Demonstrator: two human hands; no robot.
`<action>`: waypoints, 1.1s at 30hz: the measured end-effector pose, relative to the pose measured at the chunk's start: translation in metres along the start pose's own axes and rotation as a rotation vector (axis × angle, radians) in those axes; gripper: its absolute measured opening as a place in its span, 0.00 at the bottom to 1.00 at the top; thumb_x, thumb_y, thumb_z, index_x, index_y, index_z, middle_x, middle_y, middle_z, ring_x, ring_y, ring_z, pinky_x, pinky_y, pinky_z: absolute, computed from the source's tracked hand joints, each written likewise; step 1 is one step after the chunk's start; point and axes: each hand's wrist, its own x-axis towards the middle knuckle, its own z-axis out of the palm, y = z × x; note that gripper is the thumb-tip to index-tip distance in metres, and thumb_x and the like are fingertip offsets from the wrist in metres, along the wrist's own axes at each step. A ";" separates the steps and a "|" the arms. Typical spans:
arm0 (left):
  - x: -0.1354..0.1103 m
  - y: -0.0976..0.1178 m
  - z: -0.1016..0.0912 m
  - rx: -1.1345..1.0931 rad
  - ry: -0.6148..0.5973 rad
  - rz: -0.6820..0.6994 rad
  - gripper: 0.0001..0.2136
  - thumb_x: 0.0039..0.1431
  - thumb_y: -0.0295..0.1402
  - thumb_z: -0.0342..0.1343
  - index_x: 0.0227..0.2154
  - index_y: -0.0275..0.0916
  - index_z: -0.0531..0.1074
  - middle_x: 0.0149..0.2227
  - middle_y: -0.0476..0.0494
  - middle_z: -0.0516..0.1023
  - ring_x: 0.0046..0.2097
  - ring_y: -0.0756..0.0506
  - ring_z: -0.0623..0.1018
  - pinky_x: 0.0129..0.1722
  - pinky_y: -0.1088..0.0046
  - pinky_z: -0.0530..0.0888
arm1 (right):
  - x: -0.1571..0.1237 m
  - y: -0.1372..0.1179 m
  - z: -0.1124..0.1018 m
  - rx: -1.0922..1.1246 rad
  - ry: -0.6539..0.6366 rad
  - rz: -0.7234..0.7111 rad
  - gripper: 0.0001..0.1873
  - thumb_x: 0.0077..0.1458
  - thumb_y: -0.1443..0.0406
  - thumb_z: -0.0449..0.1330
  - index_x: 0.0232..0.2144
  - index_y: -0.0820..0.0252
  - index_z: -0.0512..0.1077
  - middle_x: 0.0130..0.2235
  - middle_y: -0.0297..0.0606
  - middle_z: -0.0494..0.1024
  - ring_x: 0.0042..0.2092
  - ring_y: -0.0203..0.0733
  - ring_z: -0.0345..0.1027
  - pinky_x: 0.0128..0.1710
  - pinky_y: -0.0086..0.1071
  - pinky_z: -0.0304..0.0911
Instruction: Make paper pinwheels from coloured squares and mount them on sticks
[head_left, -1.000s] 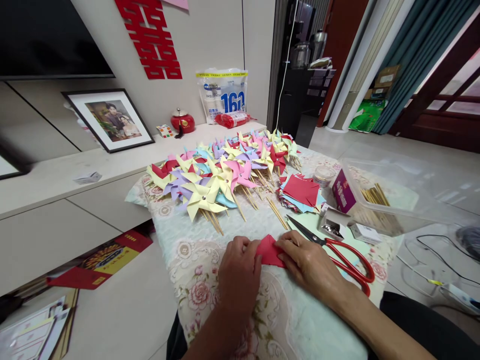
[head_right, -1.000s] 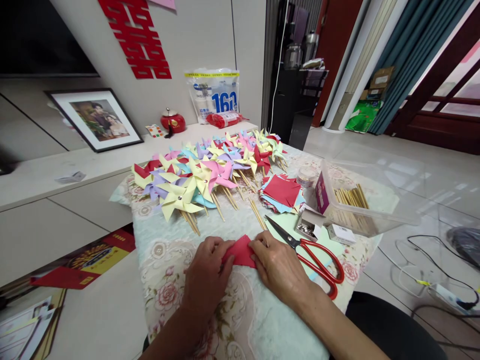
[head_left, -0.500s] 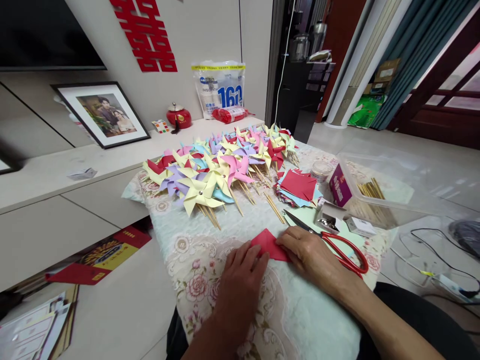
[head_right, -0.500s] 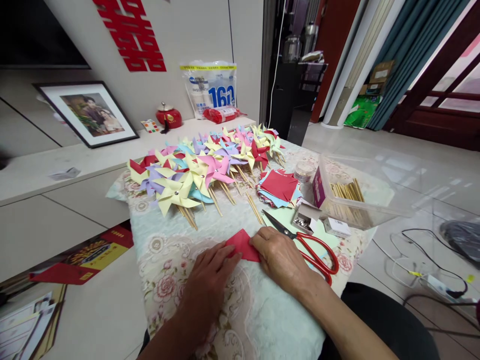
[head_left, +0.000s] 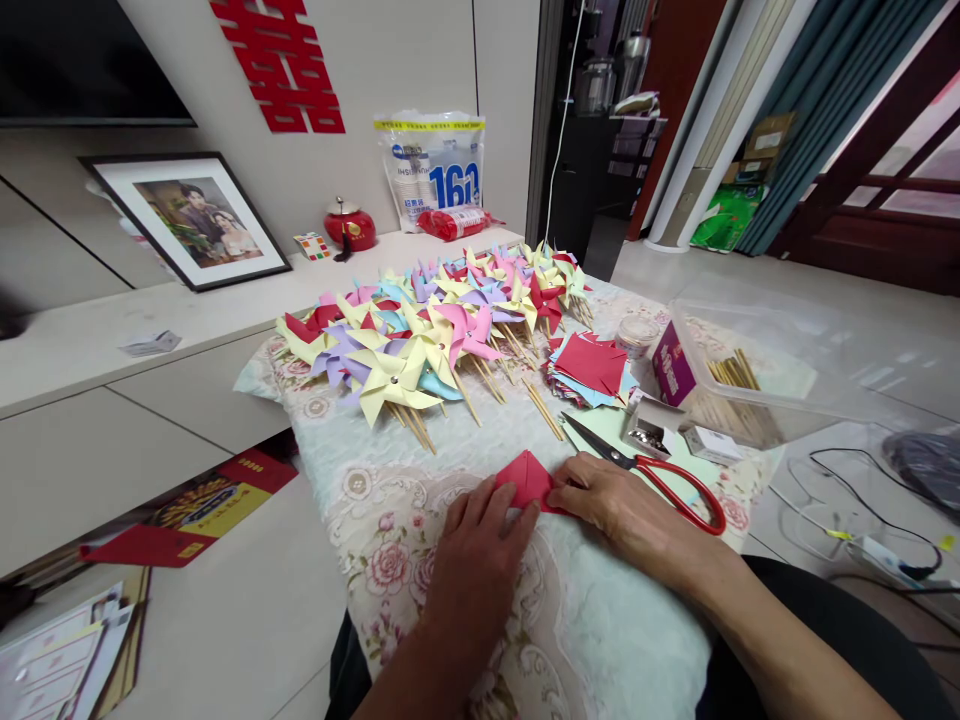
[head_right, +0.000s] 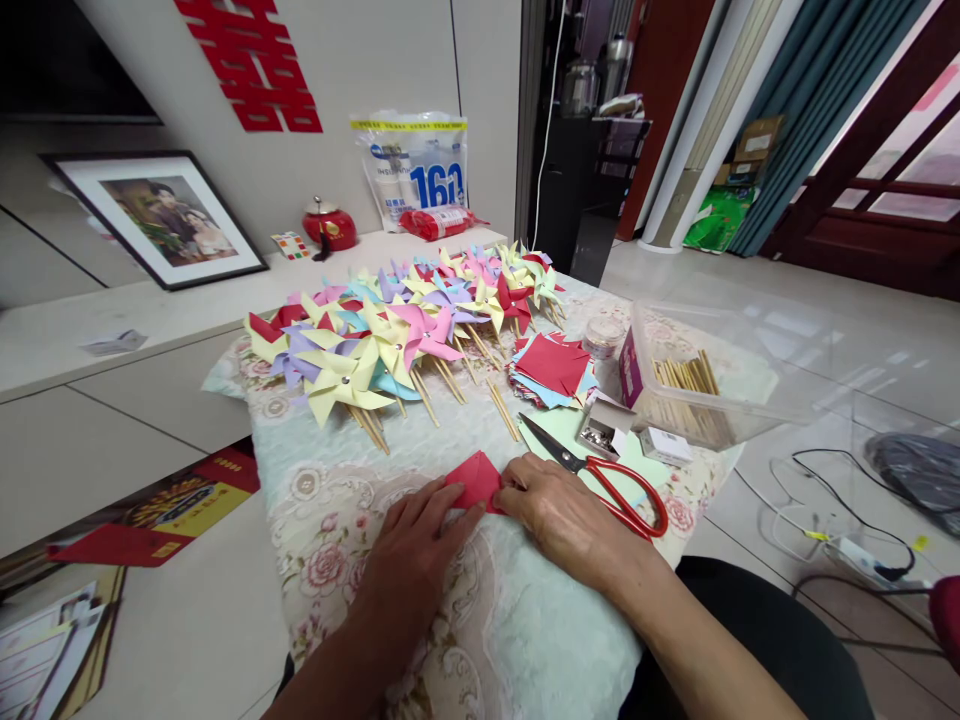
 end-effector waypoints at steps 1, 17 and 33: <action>0.001 0.001 -0.001 0.003 0.005 -0.002 0.19 0.61 0.23 0.53 0.53 0.42 0.75 0.52 0.35 0.79 0.54 0.33 0.76 0.48 0.54 0.75 | -0.001 0.000 0.001 -0.005 0.003 -0.004 0.14 0.66 0.74 0.52 0.41 0.56 0.76 0.39 0.38 0.74 0.42 0.42 0.67 0.39 0.33 0.61; -0.006 0.009 -0.013 0.082 0.031 0.002 0.16 0.61 0.20 0.49 0.49 0.31 0.77 0.50 0.37 0.82 0.51 0.32 0.78 0.47 0.54 0.75 | -0.006 -0.002 0.003 0.009 0.017 -0.011 0.13 0.69 0.70 0.51 0.41 0.55 0.75 0.41 0.39 0.75 0.43 0.45 0.68 0.40 0.36 0.60; -0.021 0.022 -0.014 0.090 0.110 -0.135 0.19 0.60 0.16 0.44 0.50 0.30 0.72 0.47 0.33 0.80 0.49 0.38 0.78 0.46 0.60 0.79 | 0.009 -0.008 0.024 0.195 0.131 0.310 0.26 0.59 0.71 0.56 0.60 0.62 0.66 0.51 0.49 0.73 0.50 0.51 0.72 0.51 0.44 0.67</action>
